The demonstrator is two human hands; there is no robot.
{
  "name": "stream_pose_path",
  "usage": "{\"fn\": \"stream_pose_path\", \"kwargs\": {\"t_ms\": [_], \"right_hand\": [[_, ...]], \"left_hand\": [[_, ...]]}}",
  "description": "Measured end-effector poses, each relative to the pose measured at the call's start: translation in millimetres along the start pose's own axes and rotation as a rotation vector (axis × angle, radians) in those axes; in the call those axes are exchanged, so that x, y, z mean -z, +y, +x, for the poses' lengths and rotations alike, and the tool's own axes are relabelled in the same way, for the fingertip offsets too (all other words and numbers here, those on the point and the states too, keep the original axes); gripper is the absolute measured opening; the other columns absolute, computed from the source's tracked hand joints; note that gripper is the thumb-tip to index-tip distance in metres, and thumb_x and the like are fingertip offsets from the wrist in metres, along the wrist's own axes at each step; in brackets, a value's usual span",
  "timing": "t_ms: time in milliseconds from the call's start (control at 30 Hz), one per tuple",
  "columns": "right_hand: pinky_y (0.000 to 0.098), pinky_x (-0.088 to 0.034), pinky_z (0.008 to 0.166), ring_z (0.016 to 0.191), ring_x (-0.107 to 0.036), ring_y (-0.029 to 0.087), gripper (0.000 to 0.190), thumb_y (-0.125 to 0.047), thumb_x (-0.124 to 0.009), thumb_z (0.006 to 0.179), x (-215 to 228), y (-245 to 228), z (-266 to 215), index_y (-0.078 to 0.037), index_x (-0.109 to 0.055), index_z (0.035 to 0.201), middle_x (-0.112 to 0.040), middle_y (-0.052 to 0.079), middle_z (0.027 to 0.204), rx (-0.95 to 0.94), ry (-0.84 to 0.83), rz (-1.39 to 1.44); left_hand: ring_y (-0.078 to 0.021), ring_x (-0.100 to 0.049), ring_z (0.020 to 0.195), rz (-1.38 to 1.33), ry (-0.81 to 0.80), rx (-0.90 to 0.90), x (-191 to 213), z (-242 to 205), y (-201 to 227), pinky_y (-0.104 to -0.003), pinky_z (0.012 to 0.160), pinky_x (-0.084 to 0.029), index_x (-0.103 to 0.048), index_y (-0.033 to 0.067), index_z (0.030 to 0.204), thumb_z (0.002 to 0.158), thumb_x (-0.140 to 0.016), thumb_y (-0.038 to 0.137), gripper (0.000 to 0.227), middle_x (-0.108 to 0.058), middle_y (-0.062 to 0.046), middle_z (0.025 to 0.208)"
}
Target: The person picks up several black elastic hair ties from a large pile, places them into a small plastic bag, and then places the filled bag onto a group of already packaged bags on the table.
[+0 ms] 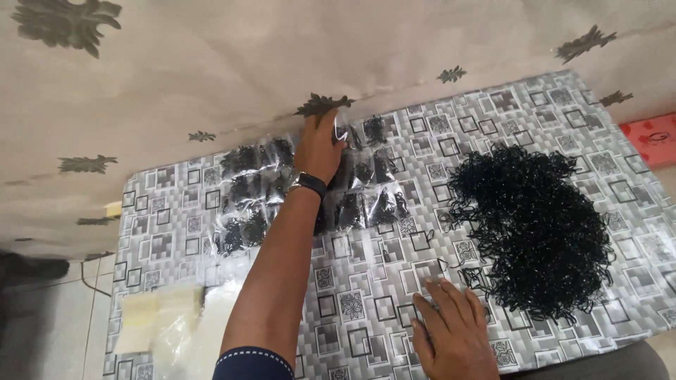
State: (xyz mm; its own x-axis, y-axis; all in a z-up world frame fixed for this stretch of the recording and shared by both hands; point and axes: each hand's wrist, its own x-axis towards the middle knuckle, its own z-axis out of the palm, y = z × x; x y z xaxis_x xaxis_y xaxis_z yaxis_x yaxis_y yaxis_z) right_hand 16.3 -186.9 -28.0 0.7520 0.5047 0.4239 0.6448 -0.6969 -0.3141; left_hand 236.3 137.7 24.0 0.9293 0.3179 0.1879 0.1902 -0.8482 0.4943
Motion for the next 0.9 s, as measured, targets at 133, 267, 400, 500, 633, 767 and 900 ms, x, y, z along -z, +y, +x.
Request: {"fn": "stream_pose_path", "kwargs": {"t_ms": [133, 267, 400, 500, 633, 767, 900], "right_hand": [[0.055, -0.032, 0.12, 0.138, -0.052, 0.029, 0.037, -0.035, -0.058, 0.092, -1, 0, -1, -0.02, -0.068, 0.124, -0.061, 0.004, 0.142, -0.019, -0.037, -0.004], [0.0553, -0.034, 0.118, 0.135, -0.054, 0.029, 0.034, -0.031, -0.062, 0.09, 3, -5, 4, -0.018, -0.069, 0.12, -0.062, 0.005, 0.139, -0.019, -0.003, -0.016], [0.0518, -0.03, 0.121, 0.137, -0.053, 0.026, 0.034, -0.03, -0.062, 0.09, 13, -10, 9, -0.018, -0.069, 0.122, -0.062, 0.004, 0.141, -0.029, -0.016, 0.002], [0.0527, -0.03, 0.121, 0.138, -0.052, 0.027, 0.034, -0.03, -0.061, 0.092, 12, -9, 7, -0.018, -0.068, 0.123, -0.061, 0.004, 0.141, -0.025, -0.018, 0.006], [0.0537, -0.032, 0.119, 0.138, -0.051, 0.028, 0.035, -0.029, -0.061, 0.091, 13, -8, 7, -0.016, -0.066, 0.124, -0.061, 0.006, 0.141, -0.001, -0.002, 0.001], [0.0545, -0.031, 0.119, 0.138, -0.052, 0.029, 0.036, -0.028, -0.061, 0.092, 14, -9, 6, -0.014, -0.067, 0.125, -0.061, 0.007, 0.142, 0.009, 0.009, 0.015], [0.0559, -0.031, 0.119, 0.139, -0.051, 0.028, 0.035, -0.028, -0.062, 0.092, 17, -11, 7, -0.014, -0.068, 0.124, -0.061, 0.007, 0.142, 0.002, -0.019, 0.015]], "left_hand": [[-0.042, -0.053, 0.122, 0.123, 0.156, -0.203, -20, -4, -26, -0.055, 0.086, -0.057, -0.06, 0.0096, 0.136, 0.081, -0.084, 0.013, 0.06, -0.05, -0.02, 0.14], [-0.0374, -0.056, 0.118, 0.153, 0.233, -0.45, -19, -11, -29, -0.052, 0.088, -0.055, -0.069, 0.0074, 0.122, 0.088, -0.072, 0.008, 0.034, -0.062, -0.015, 0.129], [-0.0299, -0.052, 0.118, 0.363, 0.132, -0.444, -21, -20, -28, -0.052, 0.082, -0.046, -0.074, 0.0194, 0.109, 0.097, -0.057, 0.039, 0.029, -0.065, 0.001, 0.127], [-0.0345, -0.046, 0.124, 0.35, 0.097, -0.338, -34, -22, -33, -0.058, 0.09, -0.041, -0.072, 0.0208, 0.118, 0.097, -0.053, 0.052, 0.042, -0.057, -0.007, 0.134], [-0.0377, -0.037, 0.132, 0.336, 0.013, -0.267, -26, -30, -20, -0.064, 0.096, -0.036, -0.065, 0.0211, 0.13, 0.098, -0.048, 0.053, 0.048, -0.049, -0.01, 0.142], [-0.0408, -0.035, 0.138, 0.354, 0.066, -0.151, -17, -44, -13, -0.065, 0.102, -0.036, -0.054, 0.0212, 0.14, 0.098, -0.046, 0.058, 0.056, -0.042, -0.013, 0.15], [-0.0367, -0.046, 0.131, 0.41, 0.138, -0.105, -26, -52, -33, -0.065, 0.098, -0.035, -0.054, 0.0166, 0.14, 0.094, -0.047, 0.068, 0.07, -0.053, -0.014, 0.143]]}}
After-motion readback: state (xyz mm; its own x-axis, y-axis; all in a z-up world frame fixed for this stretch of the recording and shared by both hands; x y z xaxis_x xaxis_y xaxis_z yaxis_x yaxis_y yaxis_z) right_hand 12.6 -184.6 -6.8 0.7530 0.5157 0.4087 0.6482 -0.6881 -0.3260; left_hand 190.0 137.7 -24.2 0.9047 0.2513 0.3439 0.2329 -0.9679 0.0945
